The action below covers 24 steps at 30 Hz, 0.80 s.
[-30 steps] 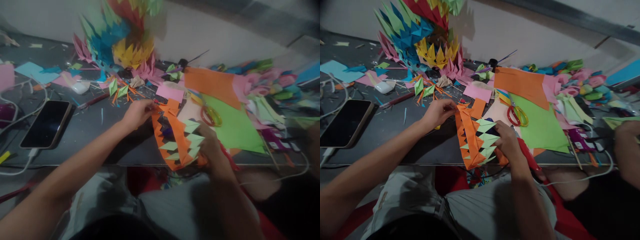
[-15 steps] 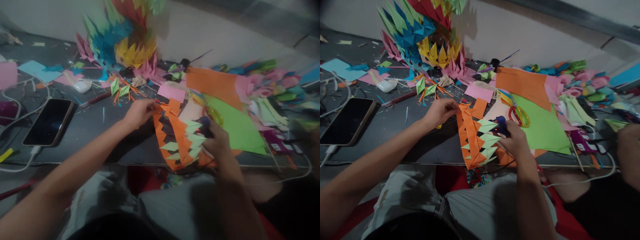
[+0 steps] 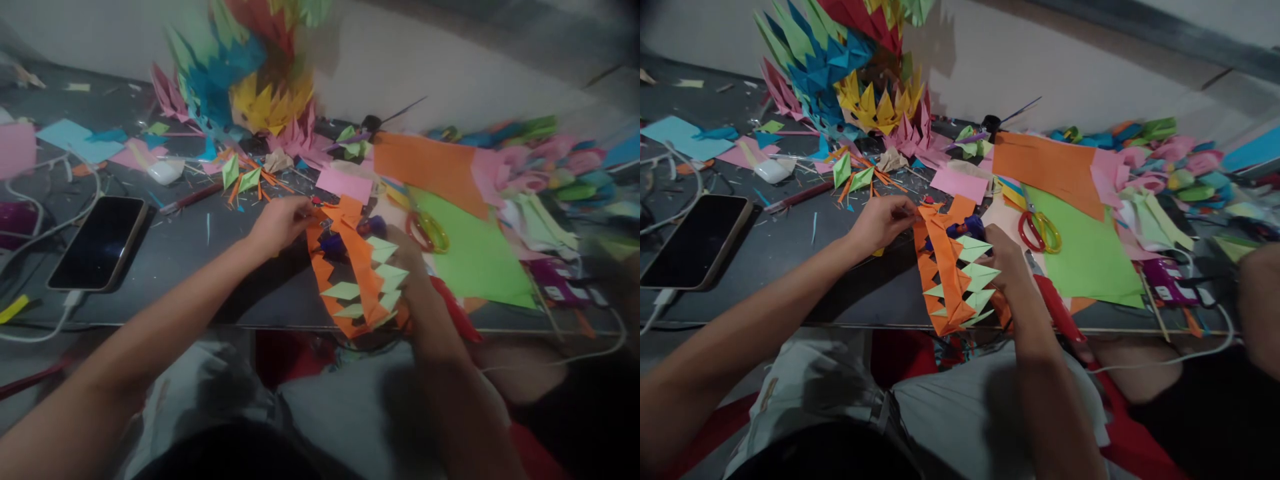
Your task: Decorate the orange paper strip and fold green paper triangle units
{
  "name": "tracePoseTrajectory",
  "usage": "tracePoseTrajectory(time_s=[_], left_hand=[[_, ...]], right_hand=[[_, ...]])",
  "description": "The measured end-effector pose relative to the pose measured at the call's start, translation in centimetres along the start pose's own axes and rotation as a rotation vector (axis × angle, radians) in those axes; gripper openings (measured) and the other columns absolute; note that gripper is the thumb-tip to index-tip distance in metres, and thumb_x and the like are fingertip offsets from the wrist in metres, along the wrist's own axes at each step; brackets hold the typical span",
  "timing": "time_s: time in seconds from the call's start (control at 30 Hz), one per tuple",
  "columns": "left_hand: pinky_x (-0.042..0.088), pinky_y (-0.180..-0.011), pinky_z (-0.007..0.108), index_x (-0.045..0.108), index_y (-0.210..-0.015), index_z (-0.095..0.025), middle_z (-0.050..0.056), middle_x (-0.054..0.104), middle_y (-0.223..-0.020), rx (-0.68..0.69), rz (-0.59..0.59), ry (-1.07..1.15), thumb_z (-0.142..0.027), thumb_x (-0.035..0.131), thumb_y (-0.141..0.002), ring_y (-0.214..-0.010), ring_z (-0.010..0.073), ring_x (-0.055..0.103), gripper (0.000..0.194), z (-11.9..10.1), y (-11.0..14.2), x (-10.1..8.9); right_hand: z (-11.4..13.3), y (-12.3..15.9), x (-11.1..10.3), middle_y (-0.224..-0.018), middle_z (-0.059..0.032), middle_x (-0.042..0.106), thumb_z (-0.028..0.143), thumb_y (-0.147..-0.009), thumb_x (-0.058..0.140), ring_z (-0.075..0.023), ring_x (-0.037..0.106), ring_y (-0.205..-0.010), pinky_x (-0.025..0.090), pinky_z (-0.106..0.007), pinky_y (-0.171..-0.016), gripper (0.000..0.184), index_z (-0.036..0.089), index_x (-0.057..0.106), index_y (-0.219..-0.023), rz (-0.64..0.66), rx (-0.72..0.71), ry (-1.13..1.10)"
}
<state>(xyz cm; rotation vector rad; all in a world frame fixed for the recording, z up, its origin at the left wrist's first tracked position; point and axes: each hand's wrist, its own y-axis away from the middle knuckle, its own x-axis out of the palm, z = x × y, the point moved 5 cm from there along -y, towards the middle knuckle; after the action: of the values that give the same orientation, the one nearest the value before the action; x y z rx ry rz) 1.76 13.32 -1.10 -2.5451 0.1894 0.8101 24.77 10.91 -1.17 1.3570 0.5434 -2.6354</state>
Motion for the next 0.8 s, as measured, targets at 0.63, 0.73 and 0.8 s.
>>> tracePoseTrajectory(time_s=[0.63,0.73,0.8], left_hand=[[0.04,-0.055,0.021,0.063,-0.075,-0.016,0.002,0.065,-0.07,0.019,0.0,-0.002,-0.021,0.061,-0.076,-0.061,0.0115,0.057,0.006,0.3,-0.1,0.2],[0.039,-0.054,0.021,0.063,-0.075,-0.016,0.001,0.064,-0.068,0.014,0.009,-0.011,-0.021,0.06,-0.076,-0.059,0.0112,0.056,0.006,0.3,-0.1,0.2],[0.039,-0.054,0.02,0.062,-0.075,-0.016,0.0,0.064,-0.066,0.008,0.008,-0.009,-0.022,0.06,-0.076,-0.058,0.0112,0.056,0.006,0.3,-0.1,0.1]], right_hand=[[1.8,-0.1,-2.2,-0.071,-0.0082,0.055,0.033,-0.074,0.05,-0.0241,0.054,-0.071,0.043,-0.036,-0.067,0.014,0.022,0.044,-0.068,-0.075,-0.204,0.183],[1.7,0.0,-2.3,-0.071,-0.0079,0.053,0.037,-0.075,0.049,-0.0239,0.054,-0.071,0.043,-0.035,-0.067,0.017,0.022,0.044,-0.068,-0.075,-0.208,0.19],[1.3,0.1,-2.5,-0.072,-0.0079,0.055,0.04,-0.074,0.052,-0.0239,0.054,-0.072,0.043,-0.035,-0.068,0.019,0.022,0.045,-0.069,-0.076,-0.164,0.196]])
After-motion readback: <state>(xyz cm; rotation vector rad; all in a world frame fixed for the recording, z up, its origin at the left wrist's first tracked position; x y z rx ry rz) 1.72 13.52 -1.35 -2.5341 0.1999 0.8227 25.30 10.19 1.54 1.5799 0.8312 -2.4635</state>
